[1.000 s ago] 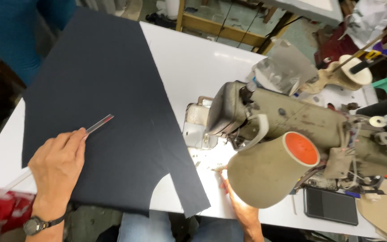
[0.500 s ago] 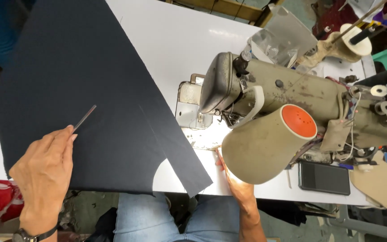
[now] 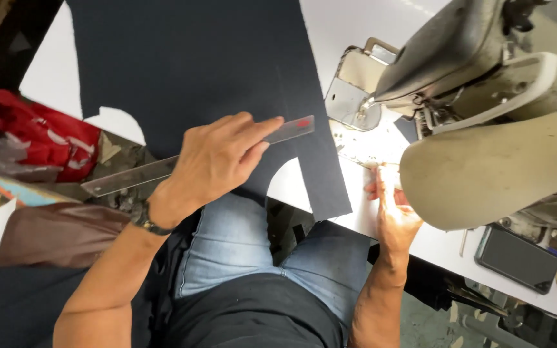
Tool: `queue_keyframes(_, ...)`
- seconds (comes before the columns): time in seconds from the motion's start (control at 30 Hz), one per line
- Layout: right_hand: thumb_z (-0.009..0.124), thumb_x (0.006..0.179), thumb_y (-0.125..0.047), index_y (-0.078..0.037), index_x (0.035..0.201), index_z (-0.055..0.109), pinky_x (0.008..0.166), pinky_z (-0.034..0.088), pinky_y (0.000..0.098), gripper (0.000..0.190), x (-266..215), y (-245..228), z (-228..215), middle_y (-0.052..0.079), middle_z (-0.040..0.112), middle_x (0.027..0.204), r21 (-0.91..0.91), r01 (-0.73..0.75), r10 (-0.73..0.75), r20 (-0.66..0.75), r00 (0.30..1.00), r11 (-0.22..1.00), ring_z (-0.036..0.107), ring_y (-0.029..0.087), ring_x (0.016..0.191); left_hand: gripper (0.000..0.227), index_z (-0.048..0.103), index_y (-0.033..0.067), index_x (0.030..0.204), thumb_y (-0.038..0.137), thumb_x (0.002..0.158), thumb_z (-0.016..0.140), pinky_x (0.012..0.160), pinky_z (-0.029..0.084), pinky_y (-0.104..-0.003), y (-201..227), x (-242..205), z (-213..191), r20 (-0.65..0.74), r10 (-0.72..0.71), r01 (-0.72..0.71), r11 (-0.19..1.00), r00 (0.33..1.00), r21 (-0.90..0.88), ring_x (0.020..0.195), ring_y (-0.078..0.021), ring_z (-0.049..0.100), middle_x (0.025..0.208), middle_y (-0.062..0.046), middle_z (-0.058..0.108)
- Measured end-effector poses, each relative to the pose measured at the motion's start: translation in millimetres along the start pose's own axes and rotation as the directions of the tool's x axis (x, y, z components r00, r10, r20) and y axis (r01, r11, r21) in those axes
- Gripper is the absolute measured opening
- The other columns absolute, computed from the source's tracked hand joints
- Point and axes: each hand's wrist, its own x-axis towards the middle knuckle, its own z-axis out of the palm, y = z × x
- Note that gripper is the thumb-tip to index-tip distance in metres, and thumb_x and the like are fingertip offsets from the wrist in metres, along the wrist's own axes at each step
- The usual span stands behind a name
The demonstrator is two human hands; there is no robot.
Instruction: The person is using a ruler and tailor's chalk to mark precise lines on a piece of dark fabric on a sewing table.
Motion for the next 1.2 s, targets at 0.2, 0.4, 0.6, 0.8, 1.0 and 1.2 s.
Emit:
queue_keyframes(0.2, 0.076, 0.109, 0.002, 0.005, 0.108, 0.078, 0.058, 0.062, 0.0302, 0.004, 6.0, 20.0, -5.5, 0.023, 0.078, 0.094, 0.064, 0.194, -0.197, 0.054, 0.979, 0.979, 0.071, 0.021, 0.061, 0.035, 0.078, 0.0197, 0.133, 0.01, 0.1, 0.072, 0.052, 0.052, -0.031, 3.6, -3.4, 13.4, -0.014, -0.004, 0.001, 0.981, 1.0, -0.192, 0.067, -0.0212, 0.065, 0.082, 0.0, 0.061)
queue_keyframes(0.4, 0.073, 0.108, 0.009, 0.007, 0.112, 0.071, 0.054, 0.062, 0.0309, 0.005, 10.1, 32.0, -6.2, 0.029, 0.074, 0.109, 0.157, 0.255, -0.268, 0.066, 0.961, 0.954, 0.074, 0.027, 0.071, 0.034, 0.08, 0.0169, 0.128, 0.008, 0.096, 0.075, 0.055, 0.054, -0.033, 6.0, -5.5, 22.5, -0.002, -0.008, 0.007, 0.969, 1.0, -0.246, 0.071, -0.0233, 0.067, 0.09, -0.004, 0.066)
queue_keyframes(0.6, 0.071, 0.108, 0.012, 0.009, 0.113, 0.068, 0.053, 0.062, 0.0331, 0.006, 11.0, 31.3, -7.9, 0.033, 0.072, 0.111, 0.146, 0.314, -0.33, 0.099, 0.939, 0.938, 0.074, 0.031, 0.072, 0.039, 0.077, 0.0163, 0.137, 0.006, 0.1, 0.07, 0.058, 0.055, -0.032, 8.4, -7.3, 31.9, -0.013, 0.007, -0.01, 0.964, 1.0, -0.266, 0.072, -0.0212, 0.064, 0.091, -0.004, 0.065)
queue_keyframes(0.8, 0.069, 0.109, 0.012, 0.011, 0.114, 0.07, 0.055, 0.062, 0.0318, 0.005, 12.1, 31.1, -7.7, 0.031, 0.072, 0.111, 0.131, 0.303, -0.319, 0.127, 0.939, 0.944, 0.073, 0.028, 0.074, 0.042, 0.078, 0.0161, 0.138, 0.003, 0.099, 0.069, 0.063, 0.057, -0.032, 7.4, -8.8, 36.8, -0.045, 0.042, -0.05, 0.982, 0.998, -0.181, 0.071, -0.0193, 0.061, 0.091, -0.003, 0.064)
queue_keyframes(1.0, 0.069, 0.109, 0.012, 0.013, 0.115, 0.071, 0.056, 0.063, 0.0325, 0.007, 12.1, 30.2, -7.8, 0.031, 0.071, 0.11, 0.125, 0.308, -0.324, 0.139, 0.936, 0.943, 0.073, 0.027, 0.073, 0.044, 0.078, 0.0162, 0.139, 0.001, 0.098, 0.067, 0.066, 0.057, -0.032, 8.0, -11.2, 38.3, -0.073, 0.037, -0.05, 0.981, 0.997, -0.186, 0.072, -0.0188, 0.06, 0.091, -0.002, 0.063)
queue_keyframes(1.2, 0.068, 0.108, 0.013, 0.013, 0.116, 0.071, 0.055, 0.062, 0.0324, 0.008, 13.3, 35.2, -10.2, 0.03, 0.07, 0.108, 0.141, 0.318, -0.338, 0.158, 0.928, 0.938, 0.071, 0.026, 0.072, 0.043, 0.08, 0.0155, 0.134, 0.0, 0.096, 0.069, 0.065, 0.056, -0.032, 8.0, -14.3, 40.3, -0.097, 0.031, -0.047, 0.985, 0.995, -0.163, 0.072, -0.0189, 0.059, 0.091, -0.002, 0.064)
